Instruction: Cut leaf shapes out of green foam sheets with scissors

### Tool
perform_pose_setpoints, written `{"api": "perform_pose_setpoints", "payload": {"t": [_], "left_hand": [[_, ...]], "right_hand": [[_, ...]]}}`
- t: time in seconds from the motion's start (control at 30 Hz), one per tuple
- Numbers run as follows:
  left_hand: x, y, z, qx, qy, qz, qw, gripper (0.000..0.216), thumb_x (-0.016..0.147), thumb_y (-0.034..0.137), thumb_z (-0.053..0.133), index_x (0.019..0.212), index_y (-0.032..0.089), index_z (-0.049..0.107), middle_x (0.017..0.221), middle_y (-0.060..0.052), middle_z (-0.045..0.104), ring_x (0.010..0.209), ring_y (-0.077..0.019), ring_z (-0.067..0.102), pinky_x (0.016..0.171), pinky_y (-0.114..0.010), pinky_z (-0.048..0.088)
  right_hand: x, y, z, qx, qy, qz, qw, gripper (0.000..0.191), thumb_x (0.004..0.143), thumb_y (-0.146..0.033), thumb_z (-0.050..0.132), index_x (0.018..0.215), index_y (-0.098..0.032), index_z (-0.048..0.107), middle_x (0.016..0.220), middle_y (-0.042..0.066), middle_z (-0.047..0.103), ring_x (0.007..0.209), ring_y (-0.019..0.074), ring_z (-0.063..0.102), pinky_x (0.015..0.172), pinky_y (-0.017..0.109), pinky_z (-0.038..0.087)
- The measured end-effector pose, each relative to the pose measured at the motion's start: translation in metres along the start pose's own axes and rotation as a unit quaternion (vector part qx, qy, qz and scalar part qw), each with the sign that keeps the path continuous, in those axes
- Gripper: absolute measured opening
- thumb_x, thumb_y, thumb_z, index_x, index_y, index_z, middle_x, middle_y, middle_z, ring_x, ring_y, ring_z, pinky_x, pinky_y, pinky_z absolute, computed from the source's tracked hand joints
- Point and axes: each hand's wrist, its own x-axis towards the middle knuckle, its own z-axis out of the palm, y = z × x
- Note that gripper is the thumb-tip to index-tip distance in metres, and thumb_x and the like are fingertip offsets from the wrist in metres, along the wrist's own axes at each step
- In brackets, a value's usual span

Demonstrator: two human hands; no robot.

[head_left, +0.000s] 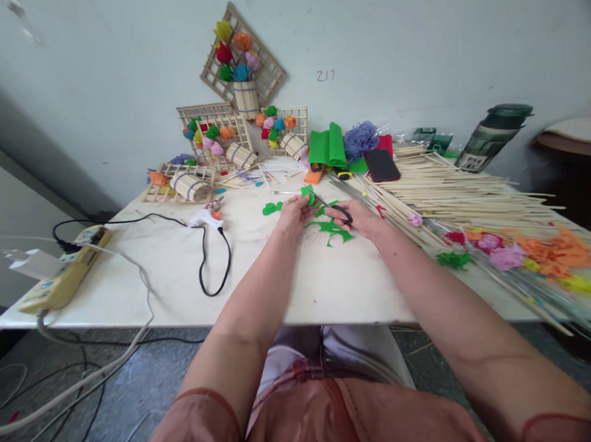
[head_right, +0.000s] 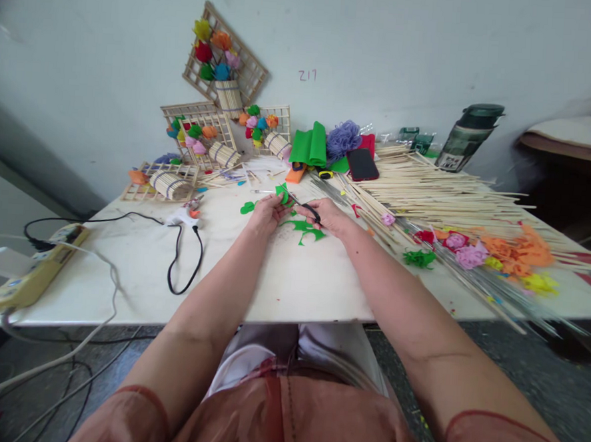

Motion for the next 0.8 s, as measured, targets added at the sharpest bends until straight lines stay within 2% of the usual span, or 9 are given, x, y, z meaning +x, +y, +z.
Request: {"api": "perform_pose_setpoints", "payload": {"t": [0.1,0.37,0.6,0.8], "left_hand": [[0.0005,-0.0003,-0.0004,-0.004,0.003,0.003,1.0,0.017,0.078,0.011,0.067,0.067,0.014,0.055,0.064,0.0,0.064,0.071,-0.0124,0.068,0.084,-0.031,0.057],[0.0019,-0.0004,-0.001,-0.02,0.012,0.003,1.0,0.019,0.074,0.012,0.071,0.066,0.014,0.054,0.067,-0.002,0.066,0.088,-0.0169,0.07,0.093,-0.036,0.054],[0.0033,-0.0011,-0.0017,-0.021,0.012,0.009,1.0,0.019,0.078,0.01,0.067,0.064,0.014,0.054,0.064,-0.001,0.065,0.072,-0.0126,0.069,0.089,-0.035,0.055],[0.0024,-0.0009,-0.0006,-0.006,0.012,0.001,1.0,0.018,0.078,0.011,0.067,0.065,0.014,0.056,0.061,0.0,0.064,0.069,-0.0119,0.067,0.087,-0.034,0.056]], "right_hand": [[0.0009,0.0008,-0.0003,-0.001,0.003,0.004,1.0,0.024,0.078,-0.02,0.073,0.062,-0.012,0.057,0.042,-0.005,0.045,0.029,0.0017,0.032,0.027,0.015,0.02],[-0.0016,-0.0022,0.0016,-0.002,0.001,0.003,1.0,0.028,0.076,-0.027,0.077,0.062,-0.013,0.056,0.042,-0.005,0.045,0.03,0.0022,0.032,0.026,0.015,0.02],[-0.0026,-0.0024,0.0018,0.006,-0.006,0.004,1.0,0.028,0.073,-0.028,0.079,0.064,-0.012,0.058,0.043,-0.005,0.045,0.031,0.0027,0.033,0.026,0.015,0.021],[-0.0016,0.0002,0.0005,0.016,-0.011,0.0,1.0,0.026,0.075,-0.026,0.077,0.065,-0.013,0.057,0.044,-0.005,0.047,0.031,0.0026,0.035,0.027,0.014,0.023]]}}
